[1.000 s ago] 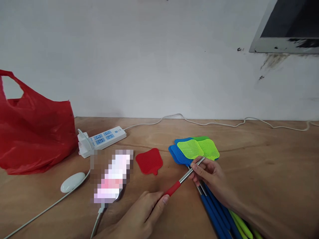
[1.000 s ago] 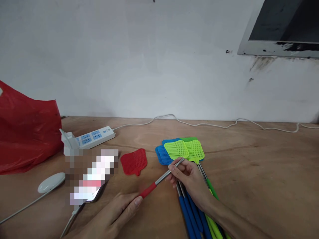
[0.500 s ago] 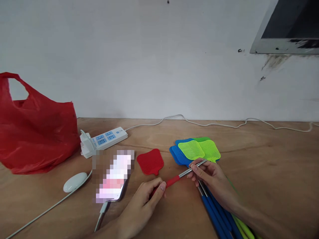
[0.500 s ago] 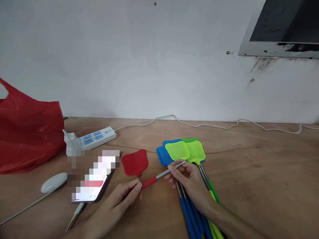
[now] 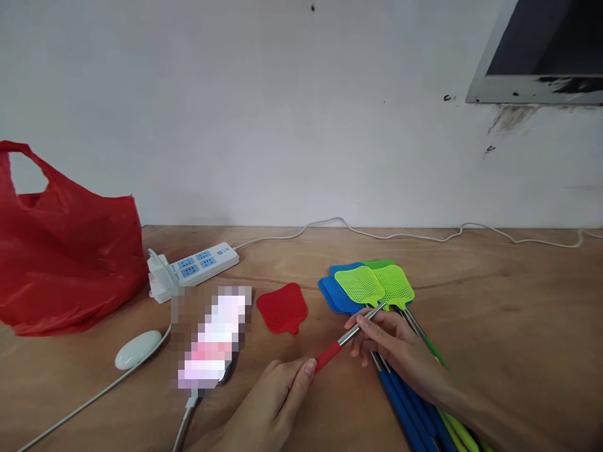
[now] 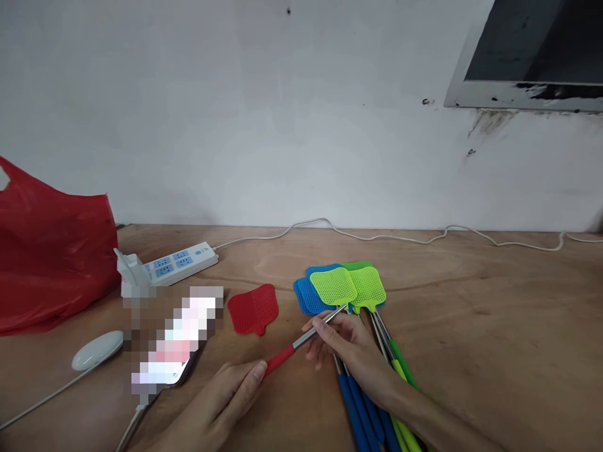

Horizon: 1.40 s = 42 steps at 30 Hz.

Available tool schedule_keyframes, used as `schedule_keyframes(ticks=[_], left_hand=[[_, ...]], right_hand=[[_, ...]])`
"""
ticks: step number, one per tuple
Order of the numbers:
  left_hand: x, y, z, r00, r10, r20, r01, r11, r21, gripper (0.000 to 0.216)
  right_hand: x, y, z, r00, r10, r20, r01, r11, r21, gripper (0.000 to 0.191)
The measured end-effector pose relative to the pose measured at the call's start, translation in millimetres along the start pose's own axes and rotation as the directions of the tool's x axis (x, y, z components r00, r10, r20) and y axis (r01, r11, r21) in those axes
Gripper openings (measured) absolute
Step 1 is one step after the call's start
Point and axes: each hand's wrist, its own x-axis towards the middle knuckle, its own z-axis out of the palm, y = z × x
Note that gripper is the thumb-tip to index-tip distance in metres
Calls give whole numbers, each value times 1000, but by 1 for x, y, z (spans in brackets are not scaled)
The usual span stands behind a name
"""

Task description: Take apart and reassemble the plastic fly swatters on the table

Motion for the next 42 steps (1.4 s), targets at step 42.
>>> schedule_keyframes(ticks=[42], left_hand=[[20, -31, -7, 957, 250, -145, -138, 836, 532, 62]], right_hand=[[-3, -11, -7, 947, 266, 182, -319, 858, 402, 30]])
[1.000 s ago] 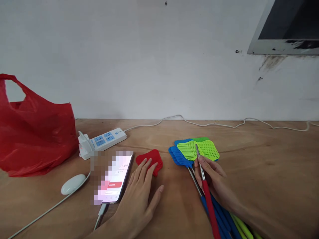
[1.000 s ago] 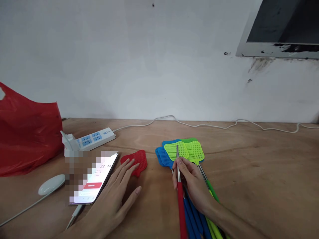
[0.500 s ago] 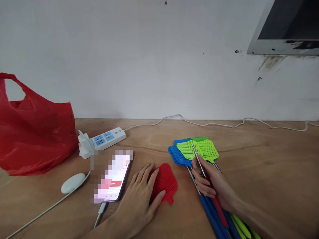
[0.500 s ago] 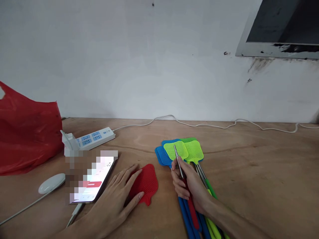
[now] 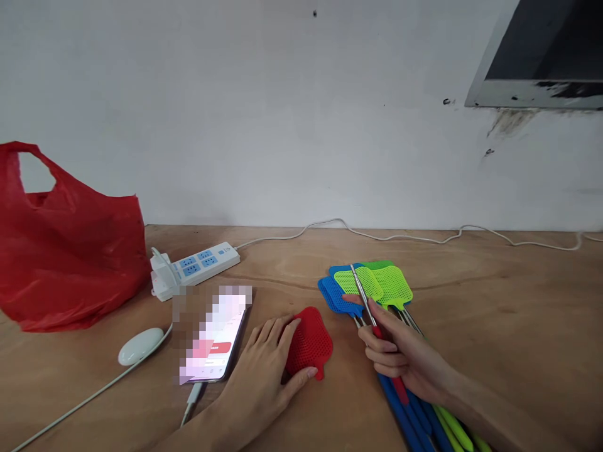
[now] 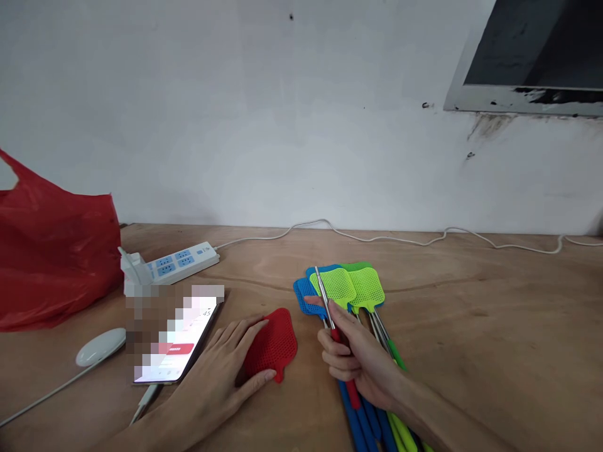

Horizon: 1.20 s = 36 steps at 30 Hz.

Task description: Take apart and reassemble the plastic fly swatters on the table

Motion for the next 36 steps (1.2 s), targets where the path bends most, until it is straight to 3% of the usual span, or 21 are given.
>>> schedule_keyframes(ticks=[2, 7, 12, 17, 22, 26, 29, 32, 34, 36], left_hand=[[1, -1, 0, 1000, -5, 3, 5, 1000, -23, 63], [2, -3, -1, 1000, -20, 5, 20, 998, -51, 65], [6, -5, -7, 999, -38, -14, 36, 994, -100, 58], [9, -8, -11, 993, -121, -4, 117, 972, -204, 74], [9, -11, -8, 983, -179, -47, 137, 876, -462, 72], [8, -12, -9, 986, -163, 18, 136, 749, -649, 62], [11, -9, -13, 983, -184, 16, 127, 609, -783, 44], [15, -8, -18, 953, -302, -33, 106, 435, -894, 43], [17, -8, -21, 916, -398, -45, 103, 343, -934, 48], [18, -10, -22, 884, -466, -41, 100, 274, -957, 55]], right_hand=[[0, 0, 1, 1000, 14, 0, -14, 1000, 14, 30], [0, 1, 7, 988, -135, -80, 135, 991, -12, 27], [-1, 4, 6, 1000, -24, -17, 22, 994, -104, 36], [-1, 4, 7, 998, -5, -62, -9, 974, -227, 49], [-1, 7, 11, 992, 9, -123, -48, 949, -311, 58], [1, 9, 7, 993, -45, -104, -8, 889, -459, 58], [1, 5, 1, 962, -251, -111, 99, 696, -711, 57], [0, -3, -4, 876, -483, 7, 169, 293, -941, 55], [-1, -8, -7, 839, -539, 81, 120, 38, -992, 53], [0, -10, -11, 816, -567, 107, 32, -140, -990, 50]])
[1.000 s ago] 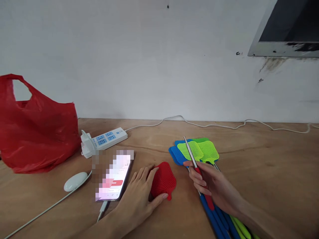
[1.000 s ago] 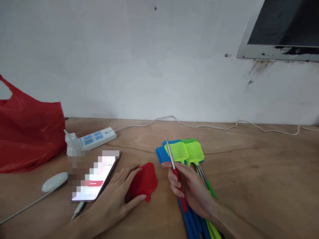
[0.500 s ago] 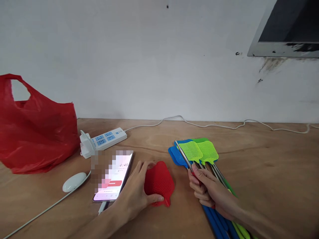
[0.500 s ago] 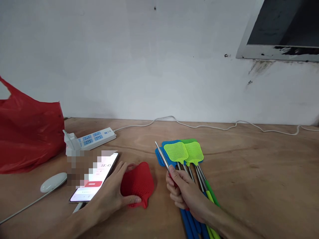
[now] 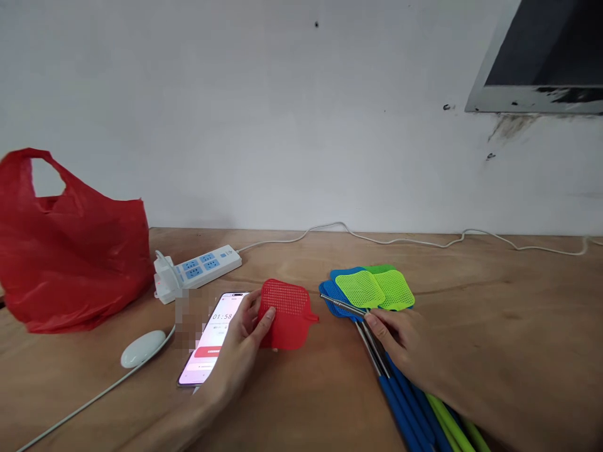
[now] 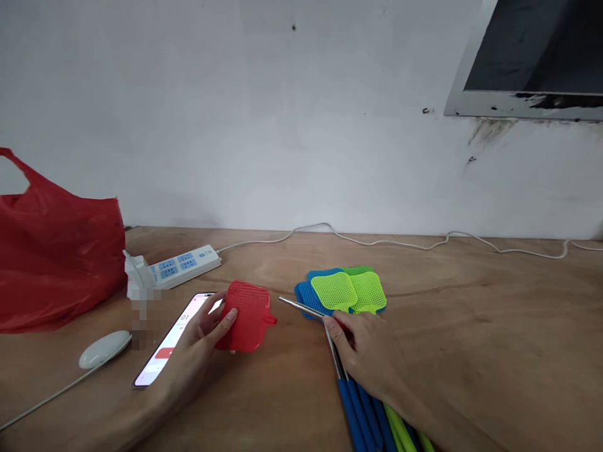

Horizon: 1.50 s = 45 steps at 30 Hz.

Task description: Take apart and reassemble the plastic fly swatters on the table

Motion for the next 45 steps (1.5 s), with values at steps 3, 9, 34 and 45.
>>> schedule_keyframes(ticks=[3, 9, 34, 45], left_hand=[[1, 0, -2, 999, -5, -34, 2, 998, -61, 58], [-1, 1, -1, 998, 12, -65, -15, 999, -48, 53], [1, 2, -1, 974, 169, -149, -152, 981, 118, 44], [-4, 1, 2, 987, 149, -57, -136, 972, 192, 42]], right_hand=[[0, 4, 4, 1000, -21, -23, 17, 984, -177, 47], [-3, 8, 10, 995, -96, -9, 90, 961, -261, 49], [-6, 7, 12, 985, -157, 78, 175, 880, -442, 42], [-11, 5, 16, 981, -159, 112, 192, 886, -422, 46]])
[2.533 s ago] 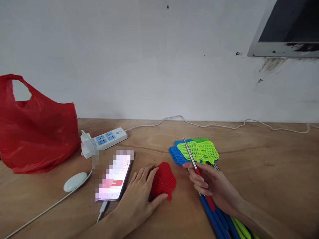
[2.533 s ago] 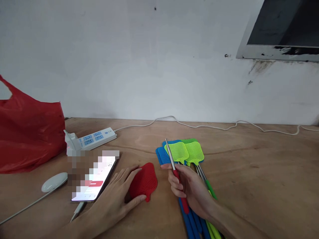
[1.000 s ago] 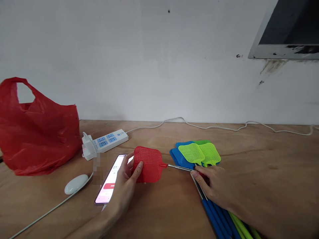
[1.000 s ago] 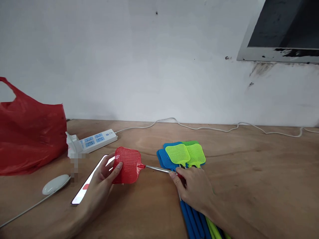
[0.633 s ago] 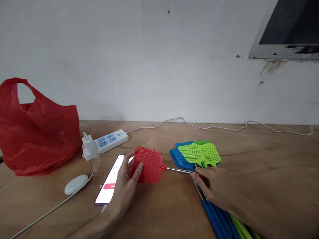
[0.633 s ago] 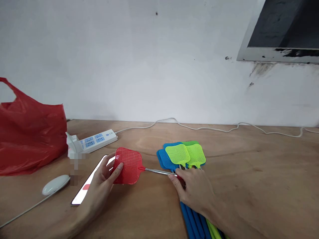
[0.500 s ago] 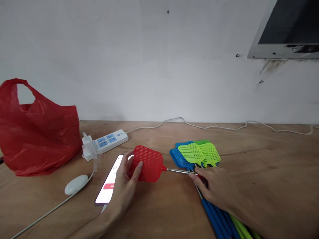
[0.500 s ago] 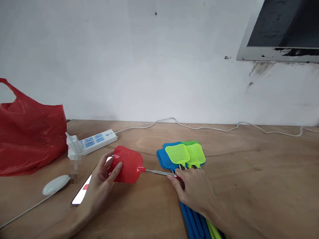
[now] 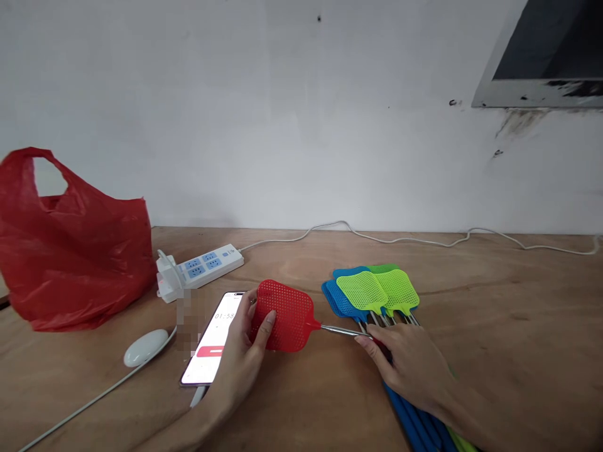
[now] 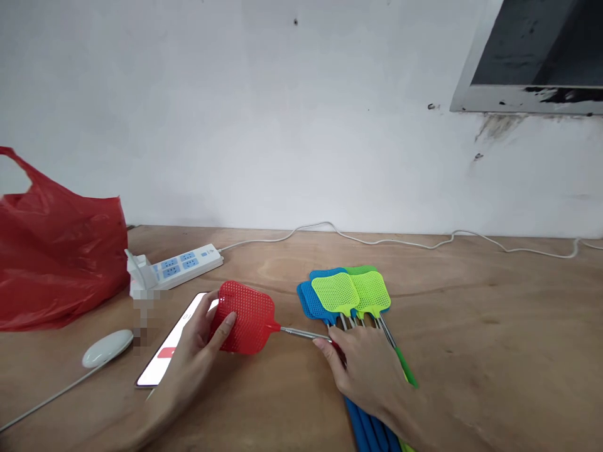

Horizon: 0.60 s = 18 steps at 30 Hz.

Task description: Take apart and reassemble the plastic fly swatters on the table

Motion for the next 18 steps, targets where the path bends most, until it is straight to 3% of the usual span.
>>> schedule_keyframes(ticks=[12, 18], left_hand=[[-4, -3, 1, 999, 47, -2, -47, 999, -24, 32], [-4, -11, 0, 999, 44, -6, -44, 999, -16, 41]], right_hand=[[-4, -7, -5, 993, -76, -94, 72, 997, -39, 39], [-3, -7, -9, 988, -129, -81, 131, 991, 10, 28]])
